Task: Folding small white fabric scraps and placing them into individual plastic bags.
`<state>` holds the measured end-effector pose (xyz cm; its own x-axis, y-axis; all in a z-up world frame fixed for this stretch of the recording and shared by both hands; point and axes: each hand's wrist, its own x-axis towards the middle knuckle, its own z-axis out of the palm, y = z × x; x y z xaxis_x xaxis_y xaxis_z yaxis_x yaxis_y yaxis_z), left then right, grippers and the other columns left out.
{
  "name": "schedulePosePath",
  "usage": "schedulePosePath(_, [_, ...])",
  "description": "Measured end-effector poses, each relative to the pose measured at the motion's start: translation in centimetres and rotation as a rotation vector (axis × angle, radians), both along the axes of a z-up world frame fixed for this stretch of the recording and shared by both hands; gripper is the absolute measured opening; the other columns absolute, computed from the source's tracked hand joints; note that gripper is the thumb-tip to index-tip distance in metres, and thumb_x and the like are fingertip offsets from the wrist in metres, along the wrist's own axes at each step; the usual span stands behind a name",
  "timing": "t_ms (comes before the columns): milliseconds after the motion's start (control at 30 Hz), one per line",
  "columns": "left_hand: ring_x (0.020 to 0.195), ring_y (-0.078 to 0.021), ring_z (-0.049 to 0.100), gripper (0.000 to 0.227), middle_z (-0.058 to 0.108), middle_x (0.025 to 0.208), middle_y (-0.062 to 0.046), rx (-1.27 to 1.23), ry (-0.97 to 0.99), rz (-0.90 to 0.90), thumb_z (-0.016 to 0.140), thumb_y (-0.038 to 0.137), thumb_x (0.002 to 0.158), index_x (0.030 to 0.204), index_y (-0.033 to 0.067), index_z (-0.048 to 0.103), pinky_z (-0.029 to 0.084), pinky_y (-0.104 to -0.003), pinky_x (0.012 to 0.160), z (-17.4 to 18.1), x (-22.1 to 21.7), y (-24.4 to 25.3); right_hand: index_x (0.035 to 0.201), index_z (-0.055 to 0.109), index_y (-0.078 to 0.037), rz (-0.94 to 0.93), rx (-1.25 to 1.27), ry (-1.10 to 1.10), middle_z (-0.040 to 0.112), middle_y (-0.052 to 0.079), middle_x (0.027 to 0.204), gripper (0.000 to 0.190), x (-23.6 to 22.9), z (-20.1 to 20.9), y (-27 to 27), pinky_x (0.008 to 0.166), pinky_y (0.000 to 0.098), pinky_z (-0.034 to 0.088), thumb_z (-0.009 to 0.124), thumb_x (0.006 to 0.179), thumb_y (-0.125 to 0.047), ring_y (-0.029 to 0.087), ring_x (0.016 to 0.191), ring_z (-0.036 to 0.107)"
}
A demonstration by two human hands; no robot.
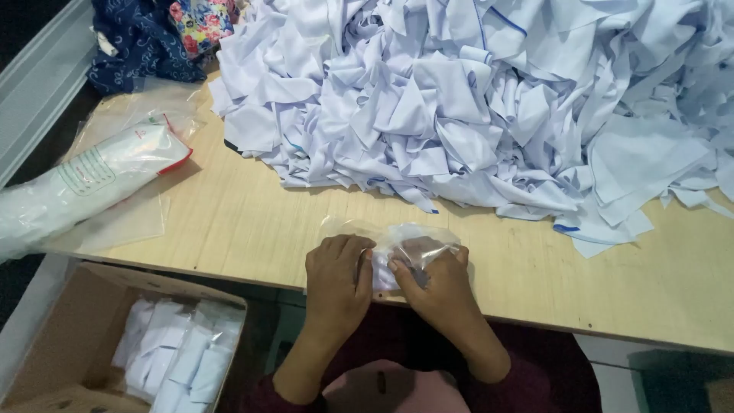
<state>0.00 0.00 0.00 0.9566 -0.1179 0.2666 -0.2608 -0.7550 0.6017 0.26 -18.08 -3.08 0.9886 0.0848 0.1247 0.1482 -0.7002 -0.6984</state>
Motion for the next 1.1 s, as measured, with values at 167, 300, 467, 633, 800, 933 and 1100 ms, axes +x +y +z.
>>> schedulePosePath(167, [0.123, -0.0251, 0.06, 0.022, 0.07, 0.111, -0.003, 0.08, -0.059, -0.048, 0.053, 0.021, 0.1, 0.114, 0.0156, 0.07, 0.036, -0.047, 0.104, -0.9, -0.1, 0.3, 0.093, 0.079, -0.018, 0.014, 0.093, 0.044, 0.075, 0.0, 0.104, 0.028, -0.1, 2.8, 1.4, 0.101, 0.0395, 0.031, 0.065, 0.092, -0.042, 0.021, 0.105, 0.068])
schedulePosePath(300, [0.132, -0.0255, 0.055, 0.023, 0.069, 0.127, -0.001, 0.116, -0.2, -0.043, 0.055, 0.017, 0.096, 0.115, 0.0155, 0.069, 0.032, -0.048, 0.107, -1.5, -0.4, 0.4, 0.092, 0.079, -0.02, 0.061, 0.135, 0.081, 0.076, -0.004, 0.108, 0.028, 0.0, 2.5, 1.9, 0.103, 0.0414, 0.027, 0.059, 0.092, -0.04, 0.016, 0.109, 0.068])
schedulePosePath(467, [0.136, -0.028, 0.052, 0.023, 0.068, 0.129, -0.002, 0.149, -0.219, -0.012, 0.052, 0.017, 0.099, 0.116, 0.0144, 0.067, 0.027, -0.054, 0.112, -1.5, -0.4, 0.6, 0.11, 0.082, -0.021, 0.043, 0.175, 0.186, 0.081, -0.002, 0.103, 0.039, -0.2, 3.8, 1.9, 0.101, 0.0336, 0.039, 0.058, 0.091, -0.046, 0.017, 0.104, 0.068])
schedulePosePath(633, [0.119, -0.027, 0.056, 0.019, 0.065, 0.126, -0.003, 0.195, -0.265, 0.029, 0.064, 0.014, 0.093, 0.111, 0.0171, 0.07, 0.033, -0.049, 0.099, -1.6, -0.4, 0.8, 0.094, 0.082, -0.016, 0.093, 0.208, 0.097, 0.076, -0.005, 0.107, 0.032, -0.1, 3.1, 2.0, 0.1, 0.0361, 0.04, 0.063, 0.093, -0.042, 0.018, 0.101, 0.069])
schedulePosePath(800, [0.101, -0.0271, 0.057, 0.032, 0.066, 0.114, -0.003, 0.18, -0.246, 0.06, 0.062, 0.009, 0.094, 0.124, 0.0179, 0.067, 0.037, -0.046, 0.087, -2.5, -0.1, 0.8, 0.128, 0.073, -0.026, 0.161, 0.169, 0.289, 0.078, -0.008, 0.127, 0.043, -0.2, 4.8, 2.8, 0.109, 0.0377, 0.017, 0.049, 0.095, -0.042, 0.012, 0.126, 0.061])
schedulePosePath(933, [0.104, -0.0268, 0.058, 0.045, 0.071, 0.108, -0.001, 0.134, -0.231, 0.031, 0.062, 0.013, 0.088, 0.133, 0.0126, 0.063, 0.037, -0.046, 0.095, -1.9, -0.3, 0.7, 0.078, 0.068, -0.014, 0.165, 0.136, 0.332, 0.066, -0.007, 0.068, 0.042, -0.2, 3.0, 2.9, 0.102, 0.0352, 0.024, 0.049, 0.1, -0.045, 0.011, 0.08, 0.067])
schedulePosePath(1100, [0.106, -0.0242, 0.06, 0.027, 0.07, 0.107, -0.002, 0.073, -0.264, 0.064, 0.049, 0.019, 0.102, 0.121, 0.0119, 0.067, 0.034, -0.045, 0.102, -2.3, -0.1, 0.3, 0.084, 0.076, -0.015, 0.16, 0.221, 0.152, 0.064, -0.006, 0.073, 0.034, -0.5, 3.8, 2.5, 0.1, 0.0387, 0.033, 0.057, 0.097, -0.039, 0.013, 0.074, 0.064])
